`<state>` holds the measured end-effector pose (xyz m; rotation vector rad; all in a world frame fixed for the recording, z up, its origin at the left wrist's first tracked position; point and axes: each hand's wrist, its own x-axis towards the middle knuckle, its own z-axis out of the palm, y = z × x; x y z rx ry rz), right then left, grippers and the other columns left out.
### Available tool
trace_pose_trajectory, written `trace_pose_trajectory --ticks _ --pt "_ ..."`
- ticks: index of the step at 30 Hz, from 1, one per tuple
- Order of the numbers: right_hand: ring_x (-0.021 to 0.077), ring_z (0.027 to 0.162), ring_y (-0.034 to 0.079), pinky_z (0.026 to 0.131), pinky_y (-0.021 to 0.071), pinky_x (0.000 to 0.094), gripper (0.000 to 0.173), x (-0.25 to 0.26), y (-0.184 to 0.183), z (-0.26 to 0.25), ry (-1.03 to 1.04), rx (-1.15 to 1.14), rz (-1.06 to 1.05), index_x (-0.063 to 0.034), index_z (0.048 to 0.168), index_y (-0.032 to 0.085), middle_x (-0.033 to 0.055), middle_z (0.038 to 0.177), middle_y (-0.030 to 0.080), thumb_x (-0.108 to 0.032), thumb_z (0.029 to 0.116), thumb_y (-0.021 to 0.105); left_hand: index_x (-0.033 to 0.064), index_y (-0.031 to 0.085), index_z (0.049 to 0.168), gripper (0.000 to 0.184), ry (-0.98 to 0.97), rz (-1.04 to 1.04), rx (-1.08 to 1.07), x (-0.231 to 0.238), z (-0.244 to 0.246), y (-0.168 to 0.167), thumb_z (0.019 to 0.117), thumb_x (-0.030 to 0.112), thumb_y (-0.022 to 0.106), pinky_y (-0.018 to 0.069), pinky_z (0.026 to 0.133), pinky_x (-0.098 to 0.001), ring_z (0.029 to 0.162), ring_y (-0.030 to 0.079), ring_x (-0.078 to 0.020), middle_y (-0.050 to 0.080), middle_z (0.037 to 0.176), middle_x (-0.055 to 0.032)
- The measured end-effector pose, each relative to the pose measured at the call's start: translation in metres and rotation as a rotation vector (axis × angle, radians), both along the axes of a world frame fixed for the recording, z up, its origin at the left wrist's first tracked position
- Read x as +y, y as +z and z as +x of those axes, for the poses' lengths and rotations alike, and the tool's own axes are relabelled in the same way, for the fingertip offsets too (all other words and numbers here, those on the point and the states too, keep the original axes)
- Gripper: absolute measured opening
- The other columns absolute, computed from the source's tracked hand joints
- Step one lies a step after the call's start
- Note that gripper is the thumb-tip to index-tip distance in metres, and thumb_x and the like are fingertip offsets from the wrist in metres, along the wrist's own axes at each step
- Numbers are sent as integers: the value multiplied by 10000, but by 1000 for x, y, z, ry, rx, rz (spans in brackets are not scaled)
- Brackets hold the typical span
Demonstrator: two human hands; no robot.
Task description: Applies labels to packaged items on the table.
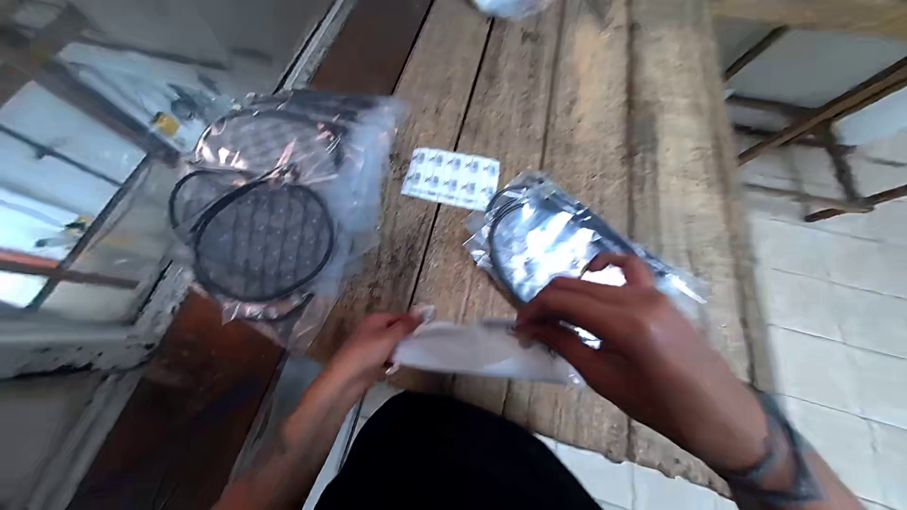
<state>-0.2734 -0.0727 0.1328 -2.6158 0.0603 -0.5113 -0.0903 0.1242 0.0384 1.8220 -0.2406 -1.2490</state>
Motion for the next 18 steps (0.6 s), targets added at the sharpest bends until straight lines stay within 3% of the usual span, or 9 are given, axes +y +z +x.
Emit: trace_pose_trajectory --ticks 2,4,5,8,9,12,13,15,18 --pt "11 787 621 948 397 434 127 30 17 16 97 -108 208 -160 954 740 -89 850 694 -254 977 657 55 684 976 354 -3 2 92 13 -8 -12 1060 369 544 447 509 -181 533 513 -13 608 685 29" --pt "-38 795 611 891 457 291 202 63 23 20 205 13 532 -164 945 713 -111 857 699 -358 985 676 54 676 1024 423 -67 2 14 25 -9 -16 1055 448 525 451 522 -212 544 510 -39 604 713 -3" --pt "35 756 620 850 467 344 270 77 22 18 258 142 641 -119 944 707 -46 814 691 -388 967 694 53 672 1020 447 -78 1 -17 26 -6 -17 1054 471 518 457 516 -230 544 523 -60 609 716 -28" --pt "260 708 673 889 424 586 470 108 16 15 351 464 529 -51 978 673 101 754 683 -520 945 660 27 665 940 402 -12 -41 -64 18 3 -15 1065 386 534 516 557 -269 593 599 -101 648 732 -64" --pt "270 705 677 891 423 597 526 112 14 14 344 489 466 -54 1024 658 99 760 683 -573 937 639 29 662 929 385 9 -69 -100 17 3 -12 1065 367 538 525 563 -270 599 612 -104 654 731 -64" --pt "241 836 672 916 449 584 803 108 14 15 226 395 406 -68 1401 539 65 949 700 -670 881 653 64 670 944 295 70 -227 -288 22 1 -3 1056 317 568 544 552 -252 591 632 -81 670 711 -31" --pt "209 867 670 872 484 538 784 99 12 17 159 304 406 -97 1423 532 47 998 705 -654 886 660 81 669 955 250 71 -298 -384 23 0 -1 1054 290 575 535 533 -226 573 620 -52 660 691 1" --pt "82 764 657 737 553 385 538 69 -2 23 -7 68 341 -161 1284 621 -48 897 697 -580 947 636 90 669 960 174 58 -450 -552 25 -3 2 1039 225 594 514 521 -168 561 584 4 633 684 57" --pt "64 784 654 773 518 402 236 19 -37 29 -57 -44 258 -155 1018 729 -71 869 700 -370 976 641 113 636 894 184 -4 -605 -736 24 -7 8 1009 257 633 452 533 -93 569 509 81 564 666 118"
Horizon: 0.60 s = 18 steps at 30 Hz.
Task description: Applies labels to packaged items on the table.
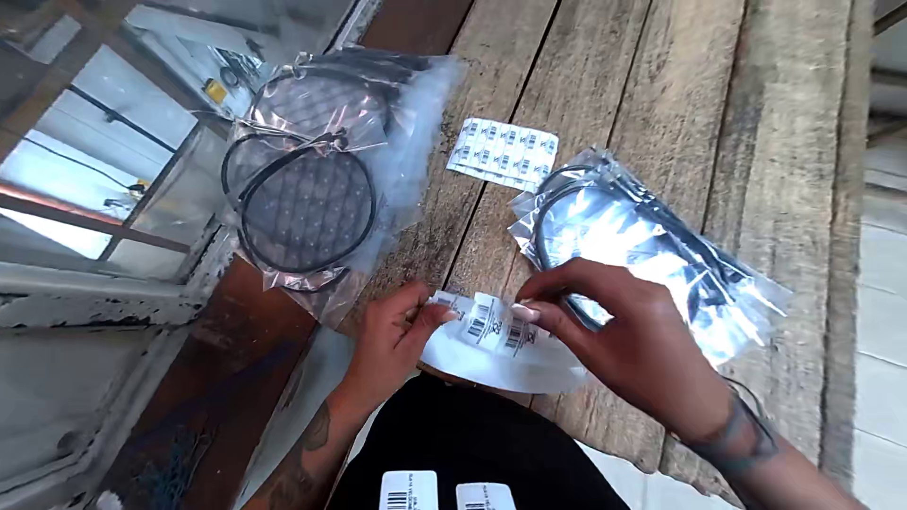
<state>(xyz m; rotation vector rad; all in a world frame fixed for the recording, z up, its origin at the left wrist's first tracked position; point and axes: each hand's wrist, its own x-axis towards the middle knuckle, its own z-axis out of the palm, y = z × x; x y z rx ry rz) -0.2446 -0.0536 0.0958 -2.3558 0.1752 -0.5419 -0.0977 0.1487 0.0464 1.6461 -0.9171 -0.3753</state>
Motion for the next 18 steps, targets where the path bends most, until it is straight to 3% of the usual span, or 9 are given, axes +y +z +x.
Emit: trace_pose_trajectory --ticks 2,5,7,9,11,13,15,16,18 --pt "57 889 673 834 555 369 254 -11 -13 -4 93 41 33 -165 1023 759 -74 951 722 -391 964 657 97 667 921 218 -78 -40 -65 -1 0 5 1011 294 635 470 573 -79 608 531 92 597 700 111" --pt "2 797 651 818 529 311 209 -7 -13 -11 111 66 38 -188 932 751 -124 836 704 -392 914 709 98 674 900 247 -120 -10 -95 -4 -3 9 1006 318 638 443 542 -83 579 502 87 574 667 111" --pt "52 753 656 882 485 409 147 -3 -9 -12 73 63 -104 -181 879 740 -94 788 698 -313 920 690 115 661 876 221 -103 111 29 -8 -8 11 1006 293 644 449 497 -107 532 521 62 582 632 105" --pt "149 719 678 942 446 569 148 4 0 -12 67 36 -309 -138 870 739 -19 760 688 -232 947 656 105 699 931 222 -89 334 405 -15 -15 13 1039 275 603 495 499 -165 537 589 -10 656 668 37" --pt "207 687 645 994 377 669 145 13 15 -14 49 -7 -418 -95 886 731 32 737 652 -167 973 640 92 697 965 278 -86 499 769 -21 -19 0 1059 315 560 464 480 -169 533 564 -24 650 699 8" --pt "164 735 634 1050 335 640 132 16 35 -25 9 -45 -303 -88 923 738 22 773 658 -171 979 651 84 683 984 297 -88 549 901 -21 -20 -13 1059 341 555 461 465 -163 518 556 -16 645 700 13" --pt "-1 781 632 1078 383 482 211 15 50 -49 4 71 -25 -164 944 702 -88 802 675 -355 1007 637 91 675 1047 302 -112 561 843 -17 -15 -15 1063 362 542 515 522 -192 578 601 -35 668 754 6" --pt "-18 750 629 1047 418 447 295 15 56 -63 47 206 117 -169 954 685 -95 781 674 -457 992 637 88 674 1067 269 -103 546 784 -16 -12 -15 1061 330 554 527 532 -200 588 618 -42 683 765 -2" --pt "167 643 642 956 427 577 470 23 60 -81 166 481 233 -63 982 669 42 700 663 -531 936 678 75 660 1150 187 -102 484 682 -18 -5 -14 1031 212 615 571 607 -213 660 673 -52 721 811 -5"
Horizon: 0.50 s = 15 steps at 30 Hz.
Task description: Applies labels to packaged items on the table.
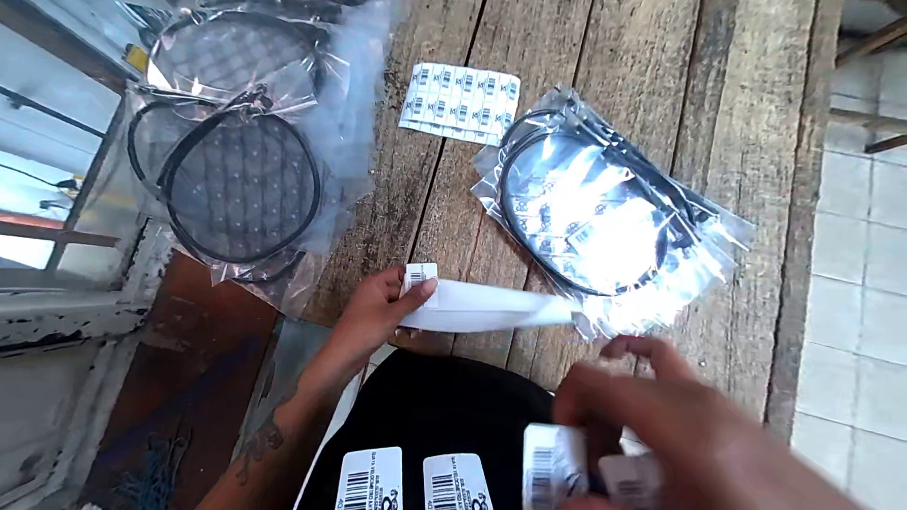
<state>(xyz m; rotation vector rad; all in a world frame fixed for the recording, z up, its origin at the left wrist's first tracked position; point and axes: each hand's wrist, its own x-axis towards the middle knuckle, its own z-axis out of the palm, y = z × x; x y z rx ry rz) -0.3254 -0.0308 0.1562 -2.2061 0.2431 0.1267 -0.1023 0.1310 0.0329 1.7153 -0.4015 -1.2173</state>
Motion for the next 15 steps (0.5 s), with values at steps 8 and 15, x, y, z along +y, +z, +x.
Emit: trace_pose_trajectory --ticks 8,15 --pt "139 879 669 878 481 505 628 -17 -21 0 -260 -131 -162 -130 1214 645 19 977 721 -667 888 652 99 669 1089 220 -80 -254 -351 -28 -13 5 904 161 769 585 615 -198 679 676 -14 717 805 60" --pt "281 959 675 957 370 612 504 -16 -12 -2 -49 66 -46 -86 950 684 125 1050 704 -588 941 636 117 693 1041 231 -286 -373 -450 -55 -13 2 897 274 782 553 600 -156 665 649 15 694 773 80"
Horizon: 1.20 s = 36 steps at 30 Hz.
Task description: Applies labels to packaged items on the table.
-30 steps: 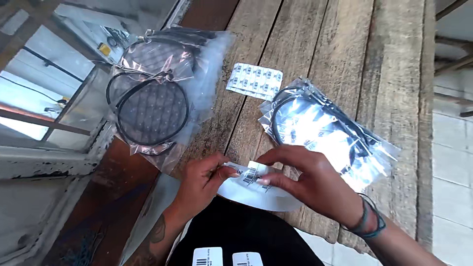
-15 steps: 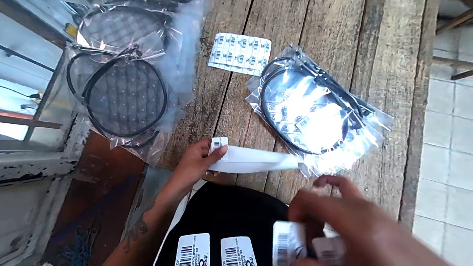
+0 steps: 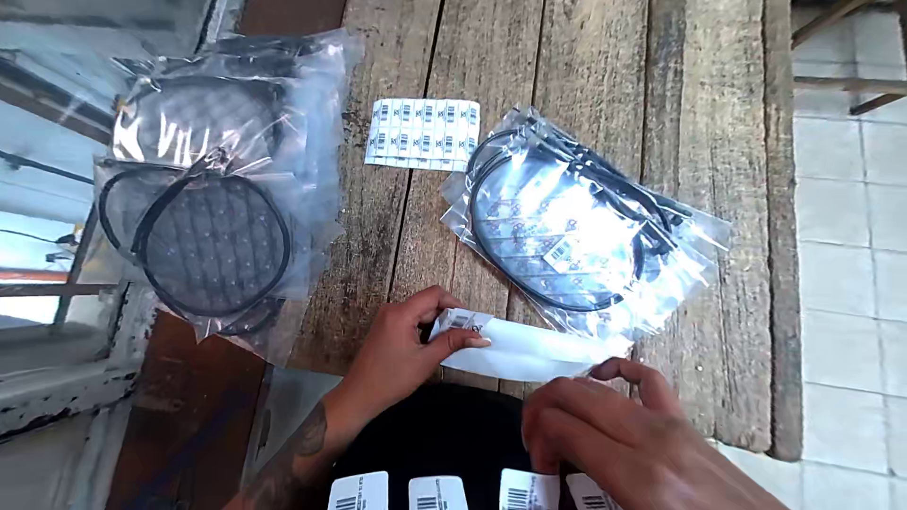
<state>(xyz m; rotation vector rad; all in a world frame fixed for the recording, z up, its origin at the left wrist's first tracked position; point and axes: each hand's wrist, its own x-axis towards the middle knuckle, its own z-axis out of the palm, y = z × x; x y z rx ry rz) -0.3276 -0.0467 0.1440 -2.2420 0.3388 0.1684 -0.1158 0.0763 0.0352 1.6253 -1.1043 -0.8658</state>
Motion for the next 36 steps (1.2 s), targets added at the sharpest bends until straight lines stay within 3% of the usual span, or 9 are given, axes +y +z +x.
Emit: trace_pose_trajectory --ticks 5,8,16,20,23,26,28,32,36 --pt "322 947 652 839 443 594 722 -7 -6 2 -121 -9 -230 -129 1319 594 162 1212 639 -693 871 642 148 696 1041 248 -21 39 -23 -11 4 -6 893 328 781 550 579 -156 659 651 12 697 774 94" --pt "198 943 628 811 481 475 453 -33 -31 13 -401 -259 -356 -207 1148 658 67 1196 625 -603 927 651 156 711 1022 252 -68 4 -77 -23 3 -7 910 376 760 561 628 -150 699 652 35 704 792 102" --pt "79 912 685 1030 450 479 176 -66 -96 15 -567 -447 -400 -186 943 712 -42 949 725 -326 1010 628 75 726 964 340 -326 95 -106 -57 7 -14 883 400 778 572 664 -213 725 671 -10 723 806 3" --pt "127 819 678 792 591 322 261 -118 -103 -24 -1053 -594 -590 84 1030 622 130 911 679 -176 1009 632 -54 707 1103 198 7 342 61 -135 20 -12 929 41 689 584 830 -407 854 709 -196 733 919 -136" --pt "319 973 692 963 498 525 336 -103 -140 -13 -1010 -476 -709 85 1087 640 245 1008 702 -236 986 646 38 484 1446 463 138 142 372 -188 35 -15 1010 126 612 546 1000 -430 1148 657 -224 645 1317 -131" --pt "388 1386 505 1122 248 740 727 -60 -200 17 -634 -295 -660 -144 1426 538 231 1452 554 -685 940 538 144 382 1576 678 247 196 -278 -161 41 -12 966 218 667 433 1125 -519 1413 472 -268 425 1592 -90" --pt "409 1474 388 1132 198 756 775 -51 -233 26 -527 -220 -736 -248 1498 493 217 1569 440 -773 941 376 121 395 1573 777 525 261 -751 -112 62 -33 906 356 716 247 1164 -702 1498 310 -426 260 1665 -187" --pt "445 1439 431 1152 237 720 884 -103 -247 28 -576 -205 -829 -58 1497 504 273 1551 439 -740 945 397 -49 153 1612 1087 894 550 -1069 -17 128 -78 878 557 677 39 1145 -802 1524 107 -555 92 1643 -370" --pt "473 1432 424 1156 241 724 1037 -151 -236 28 -600 -253 -691 36 1543 369 307 1568 387 -710 850 561 13 293 1600 633 794 406 -976 -4 124 -83 1028 174 510 84 1215 -707 1554 204 -409 245 1660 -247"
